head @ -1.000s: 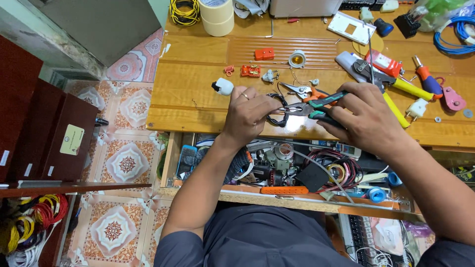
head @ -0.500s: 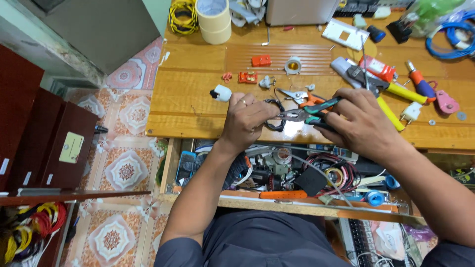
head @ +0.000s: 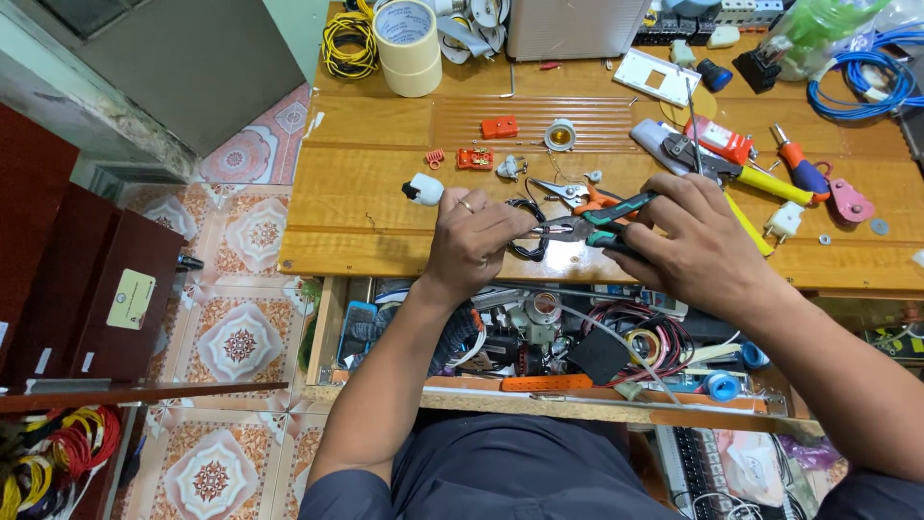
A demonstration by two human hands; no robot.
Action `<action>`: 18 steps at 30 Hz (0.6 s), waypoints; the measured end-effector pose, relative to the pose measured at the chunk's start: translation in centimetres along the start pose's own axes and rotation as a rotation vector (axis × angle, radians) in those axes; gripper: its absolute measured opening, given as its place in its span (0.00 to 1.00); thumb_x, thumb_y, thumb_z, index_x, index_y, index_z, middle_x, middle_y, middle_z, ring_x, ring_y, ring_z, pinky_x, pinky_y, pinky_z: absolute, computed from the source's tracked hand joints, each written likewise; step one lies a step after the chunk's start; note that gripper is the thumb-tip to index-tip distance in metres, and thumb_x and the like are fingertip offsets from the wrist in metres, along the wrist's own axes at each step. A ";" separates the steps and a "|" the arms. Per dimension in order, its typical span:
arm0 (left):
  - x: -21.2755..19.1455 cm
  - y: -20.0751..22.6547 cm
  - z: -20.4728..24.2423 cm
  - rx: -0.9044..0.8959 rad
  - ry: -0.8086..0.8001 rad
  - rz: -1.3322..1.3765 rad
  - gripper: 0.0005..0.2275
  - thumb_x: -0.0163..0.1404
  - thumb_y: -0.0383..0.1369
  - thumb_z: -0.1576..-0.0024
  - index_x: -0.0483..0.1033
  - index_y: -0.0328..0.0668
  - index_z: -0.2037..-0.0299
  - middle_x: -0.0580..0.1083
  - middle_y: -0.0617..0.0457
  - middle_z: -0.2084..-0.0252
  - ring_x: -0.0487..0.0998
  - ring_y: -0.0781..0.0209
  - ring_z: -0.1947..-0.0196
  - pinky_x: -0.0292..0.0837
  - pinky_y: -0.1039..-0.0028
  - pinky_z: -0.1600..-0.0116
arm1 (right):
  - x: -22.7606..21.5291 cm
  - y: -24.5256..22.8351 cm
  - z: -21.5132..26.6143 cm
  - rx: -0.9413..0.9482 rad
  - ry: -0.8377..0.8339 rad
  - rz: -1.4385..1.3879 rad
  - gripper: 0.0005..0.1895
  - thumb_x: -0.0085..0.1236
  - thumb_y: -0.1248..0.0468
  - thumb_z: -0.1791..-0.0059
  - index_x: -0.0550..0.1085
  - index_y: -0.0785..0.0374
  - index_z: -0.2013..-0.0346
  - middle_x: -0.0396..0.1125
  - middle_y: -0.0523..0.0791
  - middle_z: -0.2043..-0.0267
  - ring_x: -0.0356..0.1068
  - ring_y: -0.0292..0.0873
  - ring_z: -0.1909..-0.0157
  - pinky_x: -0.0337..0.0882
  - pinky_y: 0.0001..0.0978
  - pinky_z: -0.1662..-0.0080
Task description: Wiring a small electrical component by stripping wires and fastening them into terminals using a screwdriver and pliers.
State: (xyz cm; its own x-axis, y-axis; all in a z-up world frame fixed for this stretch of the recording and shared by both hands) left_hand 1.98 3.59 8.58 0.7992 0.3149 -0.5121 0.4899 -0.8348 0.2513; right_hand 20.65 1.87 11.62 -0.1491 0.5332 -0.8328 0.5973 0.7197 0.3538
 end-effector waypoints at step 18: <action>0.4 0.7 -0.1 0.078 -0.057 -0.001 0.13 0.43 0.17 0.37 0.79 0.48 0.59 0.78 0.62 0.64 0.63 0.55 0.70 0.51 0.64 0.56 | 1.5 0.8 -0.2 -0.032 -0.160 -0.327 0.17 0.60 0.49 0.48 0.72 0.58 0.70 0.66 0.47 0.67 0.66 0.52 0.57 0.67 0.45 0.55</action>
State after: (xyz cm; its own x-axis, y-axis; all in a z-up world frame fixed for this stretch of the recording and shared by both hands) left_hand 2.68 3.17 8.67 0.7763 0.2913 -0.5591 0.4603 -0.8679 0.1869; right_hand 20.70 3.34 10.69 -0.2018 0.1980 -0.9592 0.5129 0.8557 0.0687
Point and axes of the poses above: each hand's wrist, its own z-axis away from the middle knuckle, its own x-axis out of the palm, y = z × x, the point moved 9 cm from there along -z, towards the middle knuckle
